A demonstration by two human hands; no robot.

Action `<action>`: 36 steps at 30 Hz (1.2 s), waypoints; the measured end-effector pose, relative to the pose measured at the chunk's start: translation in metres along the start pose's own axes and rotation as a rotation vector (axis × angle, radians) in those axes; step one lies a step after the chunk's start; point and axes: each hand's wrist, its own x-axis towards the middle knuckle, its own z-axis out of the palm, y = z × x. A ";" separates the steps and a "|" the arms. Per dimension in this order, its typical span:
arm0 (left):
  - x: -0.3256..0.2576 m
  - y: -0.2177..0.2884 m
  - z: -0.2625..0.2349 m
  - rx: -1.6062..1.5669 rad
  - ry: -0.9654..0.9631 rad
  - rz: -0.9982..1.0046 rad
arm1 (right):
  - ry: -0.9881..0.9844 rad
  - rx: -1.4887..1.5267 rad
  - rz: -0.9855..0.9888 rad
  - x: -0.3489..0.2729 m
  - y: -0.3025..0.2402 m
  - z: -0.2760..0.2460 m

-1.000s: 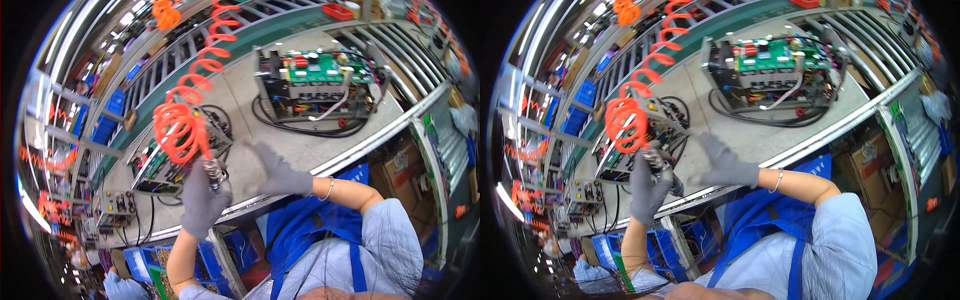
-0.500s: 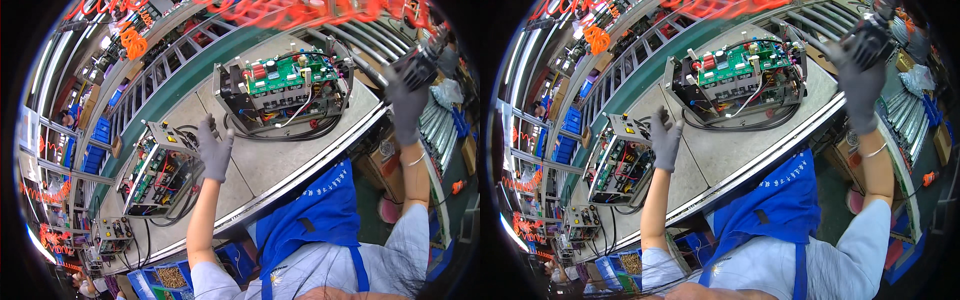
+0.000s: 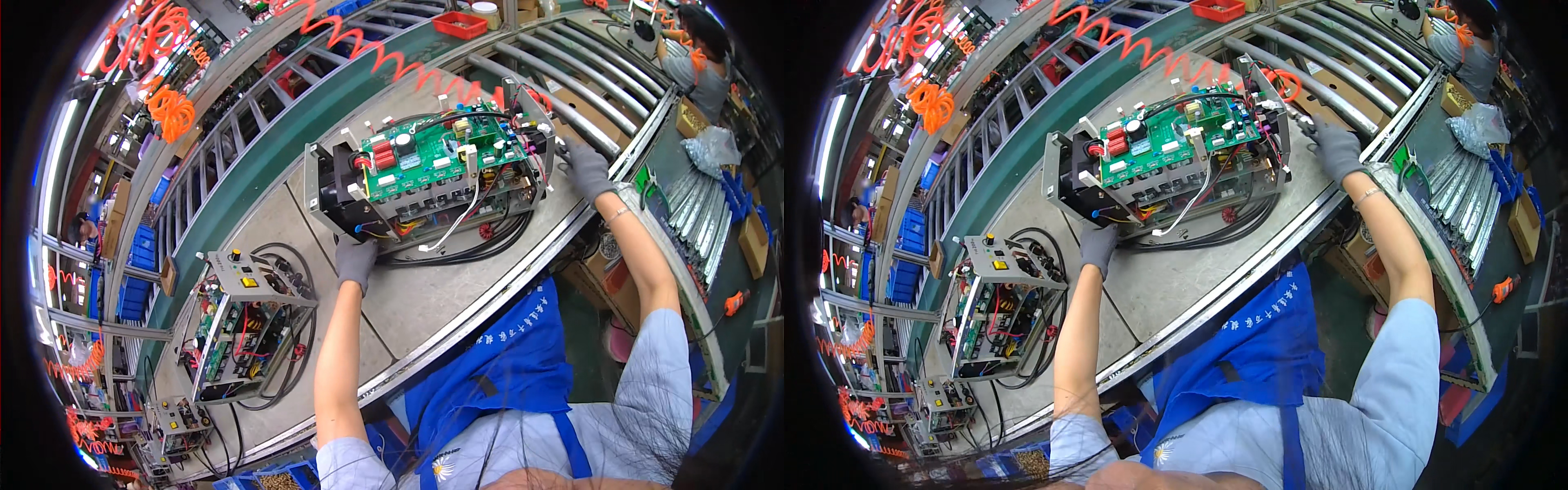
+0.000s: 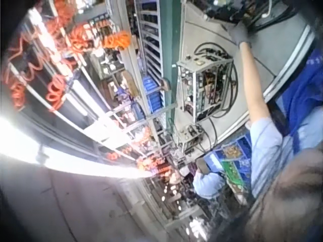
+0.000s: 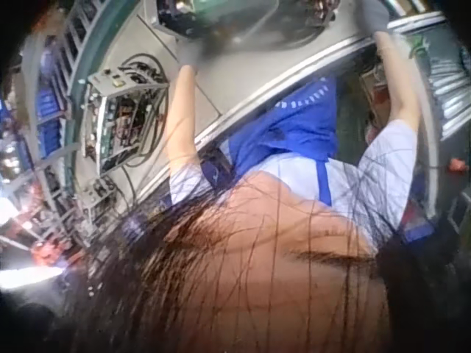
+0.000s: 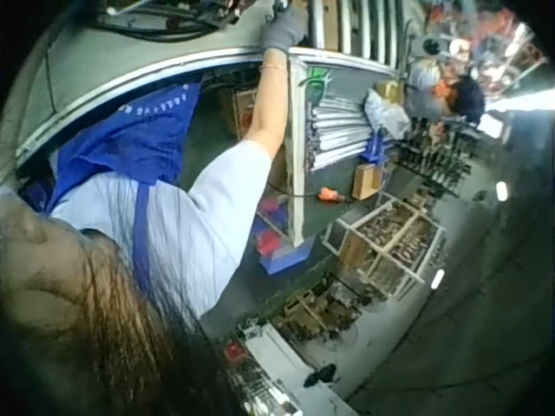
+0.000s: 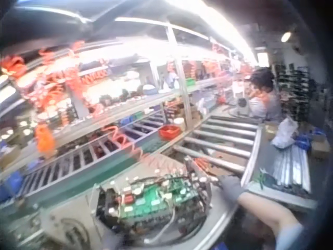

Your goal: The person assembles an electronic device by securing a circuit board into a metal chassis using a pneumatic screwdriver. They repeatedly pick screws from bins, drive them into the board, and adjust the unit's position on the workbench.

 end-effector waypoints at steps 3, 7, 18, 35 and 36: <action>0.009 -0.015 0.013 0.062 -0.010 0.017 | -0.166 -0.080 0.040 0.021 -0.019 0.018; 0.010 -0.014 0.014 0.030 -0.067 0.116 | 0.073 0.048 -0.082 0.016 -0.019 0.047; -0.087 -0.021 -0.010 0.037 -0.074 0.136 | -0.164 0.903 -0.177 -0.058 -0.053 0.009; -0.132 -0.142 -0.050 -0.180 -0.137 0.006 | -0.151 1.106 -0.251 -0.090 -0.157 0.008; -0.136 -0.126 -0.056 -0.272 -0.136 0.008 | -0.194 1.107 -0.216 -0.088 -0.157 -0.010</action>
